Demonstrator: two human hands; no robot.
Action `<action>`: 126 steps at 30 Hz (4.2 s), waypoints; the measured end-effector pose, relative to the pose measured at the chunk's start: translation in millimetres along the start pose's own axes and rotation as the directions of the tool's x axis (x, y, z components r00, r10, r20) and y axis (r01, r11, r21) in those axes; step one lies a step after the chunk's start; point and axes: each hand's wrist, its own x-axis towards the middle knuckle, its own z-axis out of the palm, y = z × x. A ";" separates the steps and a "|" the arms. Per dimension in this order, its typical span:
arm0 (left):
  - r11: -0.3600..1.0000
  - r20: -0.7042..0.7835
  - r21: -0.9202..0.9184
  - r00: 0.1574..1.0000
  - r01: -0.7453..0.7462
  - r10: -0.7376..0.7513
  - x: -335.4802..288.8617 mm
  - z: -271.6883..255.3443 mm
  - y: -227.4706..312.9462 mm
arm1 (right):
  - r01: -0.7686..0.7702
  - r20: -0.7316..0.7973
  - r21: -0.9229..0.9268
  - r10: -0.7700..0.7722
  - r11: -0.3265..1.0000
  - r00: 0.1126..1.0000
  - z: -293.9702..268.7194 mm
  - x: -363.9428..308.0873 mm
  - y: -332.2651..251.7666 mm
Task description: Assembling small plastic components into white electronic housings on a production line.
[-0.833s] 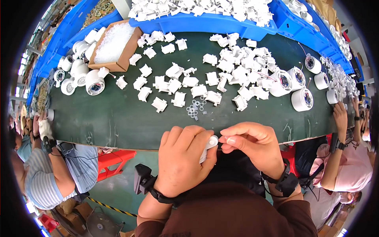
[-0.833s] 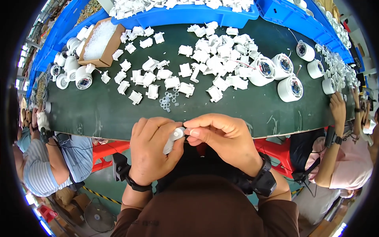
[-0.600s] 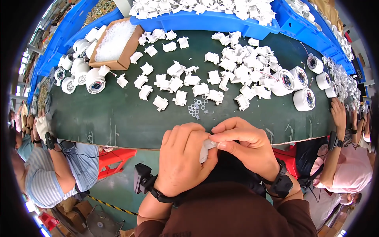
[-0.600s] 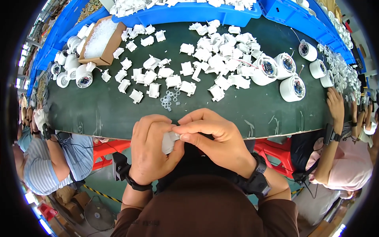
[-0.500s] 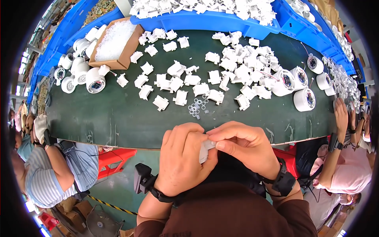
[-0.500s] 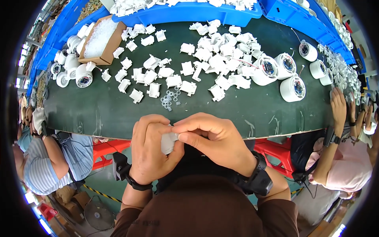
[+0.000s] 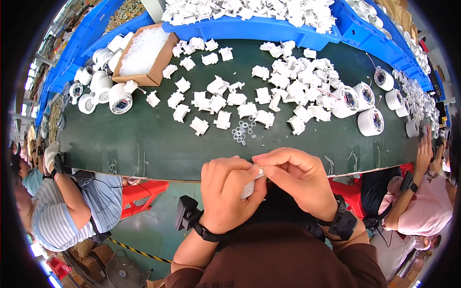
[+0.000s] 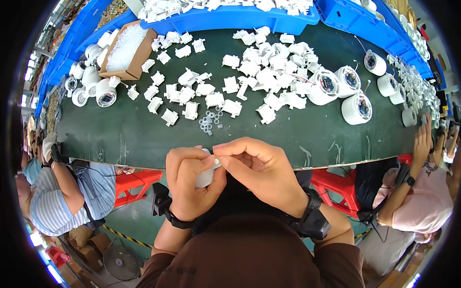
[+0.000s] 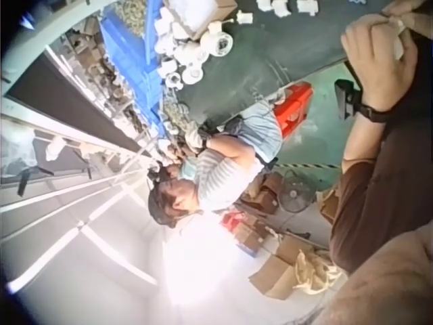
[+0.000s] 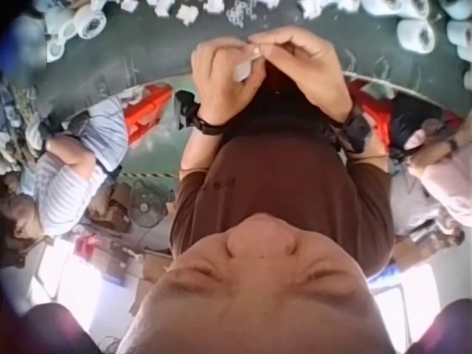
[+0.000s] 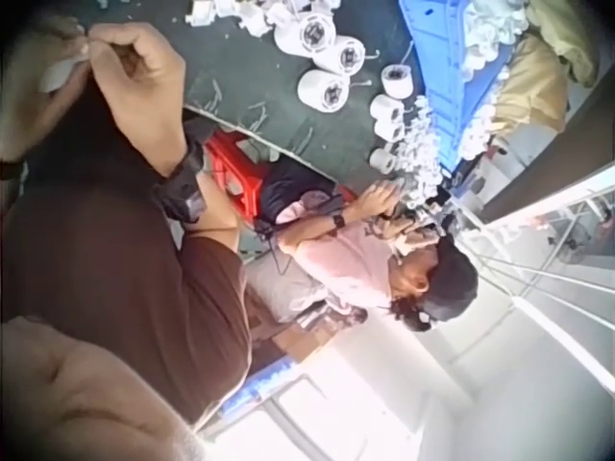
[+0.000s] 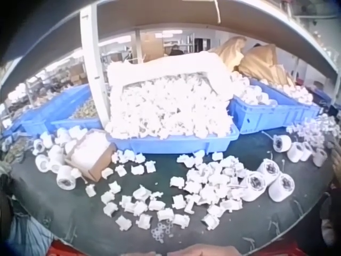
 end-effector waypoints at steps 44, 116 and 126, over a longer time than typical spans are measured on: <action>0.943 0.144 -0.170 0.954 0.287 -0.264 4.8 9.4 23.4 | 0.340 0.171 -0.450 -0.294 0.826 0.940 -24.8 -17.7 -0.9; 0.957 0.006 -0.109 0.962 0.270 -0.271 2.2 5.2 19.7 | 0.222 0.008 -0.335 -0.233 0.916 0.973 9.4 -12.8 2.2; 0.974 -0.022 -0.080 0.976 0.213 -0.215 1.6 11.5 19.3 | 0.463 -0.003 -0.558 -0.560 0.689 0.829 21.5 -10.5 17.7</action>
